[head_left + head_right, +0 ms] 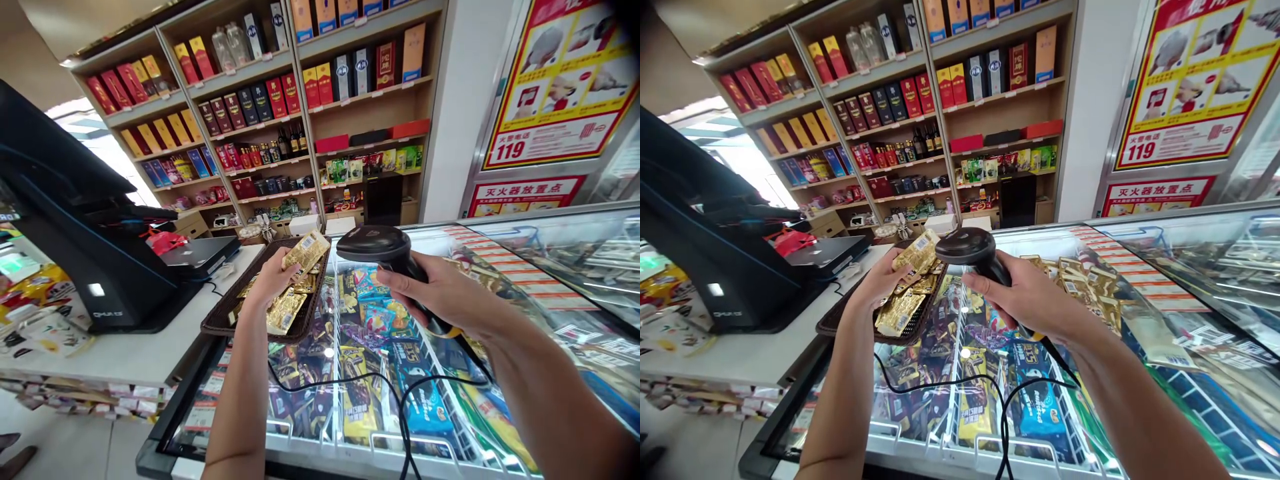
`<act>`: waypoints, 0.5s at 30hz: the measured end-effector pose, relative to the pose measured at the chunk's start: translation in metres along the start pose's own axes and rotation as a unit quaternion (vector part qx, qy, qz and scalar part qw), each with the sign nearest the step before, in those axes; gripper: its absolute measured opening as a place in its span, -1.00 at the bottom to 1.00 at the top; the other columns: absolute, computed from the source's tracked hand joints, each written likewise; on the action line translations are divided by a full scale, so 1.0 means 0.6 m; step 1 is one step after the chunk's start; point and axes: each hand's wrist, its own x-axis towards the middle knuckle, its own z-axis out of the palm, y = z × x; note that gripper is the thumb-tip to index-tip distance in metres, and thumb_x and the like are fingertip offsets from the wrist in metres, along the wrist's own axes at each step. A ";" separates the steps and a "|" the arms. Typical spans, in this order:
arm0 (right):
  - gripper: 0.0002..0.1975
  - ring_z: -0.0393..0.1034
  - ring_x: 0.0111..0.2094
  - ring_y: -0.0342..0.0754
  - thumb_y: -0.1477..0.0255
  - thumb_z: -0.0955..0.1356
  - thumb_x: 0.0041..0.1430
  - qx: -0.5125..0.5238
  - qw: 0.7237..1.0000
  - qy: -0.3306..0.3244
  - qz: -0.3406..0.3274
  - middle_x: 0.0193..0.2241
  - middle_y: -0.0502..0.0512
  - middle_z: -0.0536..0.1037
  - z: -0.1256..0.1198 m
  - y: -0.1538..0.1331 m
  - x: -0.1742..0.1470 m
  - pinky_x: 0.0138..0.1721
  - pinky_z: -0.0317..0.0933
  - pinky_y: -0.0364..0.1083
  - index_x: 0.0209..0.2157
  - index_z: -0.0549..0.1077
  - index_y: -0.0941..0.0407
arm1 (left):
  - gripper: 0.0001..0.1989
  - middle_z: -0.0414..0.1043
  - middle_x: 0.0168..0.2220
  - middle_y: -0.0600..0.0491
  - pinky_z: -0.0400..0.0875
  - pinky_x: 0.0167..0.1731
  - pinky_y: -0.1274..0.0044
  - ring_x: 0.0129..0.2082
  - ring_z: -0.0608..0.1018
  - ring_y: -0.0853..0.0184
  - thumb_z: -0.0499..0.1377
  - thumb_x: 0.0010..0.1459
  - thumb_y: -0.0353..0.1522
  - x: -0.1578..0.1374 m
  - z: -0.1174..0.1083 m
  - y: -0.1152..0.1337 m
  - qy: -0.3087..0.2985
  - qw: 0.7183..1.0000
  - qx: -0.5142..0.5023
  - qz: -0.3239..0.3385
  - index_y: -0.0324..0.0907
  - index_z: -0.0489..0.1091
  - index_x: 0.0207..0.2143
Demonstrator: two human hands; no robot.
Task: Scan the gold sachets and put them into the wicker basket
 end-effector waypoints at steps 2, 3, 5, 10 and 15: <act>-0.52 0.22 -0.71 -0.20 -0.06 0.39 0.09 -0.005 1.000 -0.003 -0.004 -0.64 -0.10 0.32 0.001 0.002 0.001 -0.67 0.14 -0.17 -0.30 0.35 0.09 | -0.74 0.51 -0.35 0.10 0.40 -0.38 0.55 -0.39 0.54 0.31 0.23 0.09 -0.24 -0.001 0.002 0.001 -0.002 1.000 -0.007 -0.002 -0.12 0.39 -0.17; -0.52 0.22 -0.71 -0.20 -0.06 0.39 0.09 -0.006 1.000 -0.005 -0.005 -0.64 -0.10 0.32 0.001 0.003 0.002 -0.67 0.14 -0.17 -0.29 0.35 0.09 | -0.74 0.52 -0.35 0.10 0.40 -0.38 0.55 -0.39 0.54 0.31 0.23 0.10 -0.24 -0.002 0.004 0.002 -0.003 1.000 -0.011 -0.004 -0.12 0.39 -0.16; -0.52 0.22 -0.71 -0.20 -0.06 0.39 0.09 -0.006 1.000 -0.006 -0.006 -0.65 -0.10 0.32 0.002 0.004 0.003 -0.67 0.14 -0.17 -0.29 0.36 0.09 | -0.74 0.52 -0.35 0.10 0.41 -0.38 0.54 -0.38 0.56 0.30 0.22 0.11 -0.24 -0.001 0.006 0.000 -0.004 1.000 -0.018 -0.002 -0.11 0.39 -0.15; -0.53 0.20 -0.72 -0.20 -0.04 0.41 0.07 -0.007 1.000 0.003 0.002 -0.66 -0.10 0.32 0.002 0.007 0.005 -0.67 0.12 -0.17 -0.30 0.37 0.09 | -0.76 0.54 -0.34 0.06 0.45 -0.34 0.50 -0.34 0.58 0.25 0.24 0.10 -0.27 0.013 -0.011 -0.039 0.058 0.997 0.054 -0.025 -0.12 0.42 -0.16; -0.53 0.20 -0.72 -0.20 -0.04 0.41 0.07 -0.019 1.000 0.011 0.000 -0.67 -0.10 0.33 -0.005 0.015 0.005 -0.68 0.08 -0.18 -0.35 0.36 0.10 | -0.63 0.55 -0.16 -0.16 0.48 -0.19 0.36 -0.18 0.61 0.09 0.23 0.11 -0.30 0.034 -0.041 -0.109 0.151 0.975 0.123 -0.102 -0.24 0.40 -0.03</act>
